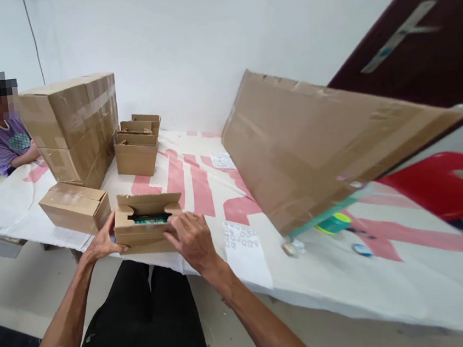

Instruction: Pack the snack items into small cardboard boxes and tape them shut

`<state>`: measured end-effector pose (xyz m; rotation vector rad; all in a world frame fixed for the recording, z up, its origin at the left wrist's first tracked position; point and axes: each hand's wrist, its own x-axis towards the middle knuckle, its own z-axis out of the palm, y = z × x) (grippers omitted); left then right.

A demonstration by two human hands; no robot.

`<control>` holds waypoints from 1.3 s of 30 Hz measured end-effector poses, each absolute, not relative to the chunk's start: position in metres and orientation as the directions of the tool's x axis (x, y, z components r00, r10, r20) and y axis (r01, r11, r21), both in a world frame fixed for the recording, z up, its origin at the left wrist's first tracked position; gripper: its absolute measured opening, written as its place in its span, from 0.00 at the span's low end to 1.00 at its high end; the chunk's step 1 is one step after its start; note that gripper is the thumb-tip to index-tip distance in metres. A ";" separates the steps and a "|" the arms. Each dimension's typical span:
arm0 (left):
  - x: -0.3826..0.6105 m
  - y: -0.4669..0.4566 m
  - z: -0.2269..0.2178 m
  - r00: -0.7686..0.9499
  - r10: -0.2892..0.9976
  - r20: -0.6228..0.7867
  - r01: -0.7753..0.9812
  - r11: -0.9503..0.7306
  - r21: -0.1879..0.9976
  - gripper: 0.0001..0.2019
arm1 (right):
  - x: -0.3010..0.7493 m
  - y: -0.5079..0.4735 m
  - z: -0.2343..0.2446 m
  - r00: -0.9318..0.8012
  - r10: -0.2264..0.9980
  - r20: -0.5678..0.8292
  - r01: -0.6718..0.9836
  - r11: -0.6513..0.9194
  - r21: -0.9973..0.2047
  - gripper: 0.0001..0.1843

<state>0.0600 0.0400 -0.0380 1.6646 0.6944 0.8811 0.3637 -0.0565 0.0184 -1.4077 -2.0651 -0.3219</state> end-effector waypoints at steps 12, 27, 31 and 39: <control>0.069 0.021 -0.050 0.456 0.847 0.272 0.171 -0.383 0.908 0.66 | 0.384 -0.095 -0.004 -0.305 0.702 0.643 0.864 0.489 -0.123 0.09; 0.088 -0.006 -0.001 0.442 0.785 0.434 0.307 -0.587 0.749 0.61 | 0.330 -0.071 0.120 -0.359 0.773 0.523 0.630 0.614 -0.476 0.11; 0.099 -0.016 0.008 0.430 0.794 0.430 0.378 -0.591 0.713 0.62 | 0.316 -0.052 0.133 -0.536 0.685 0.494 0.678 0.698 -0.232 0.12; 0.116 -0.028 0.016 0.403 0.789 0.463 0.426 -0.610 0.668 0.60 | 0.310 -0.045 0.132 -0.604 0.753 0.262 0.797 0.578 0.175 0.08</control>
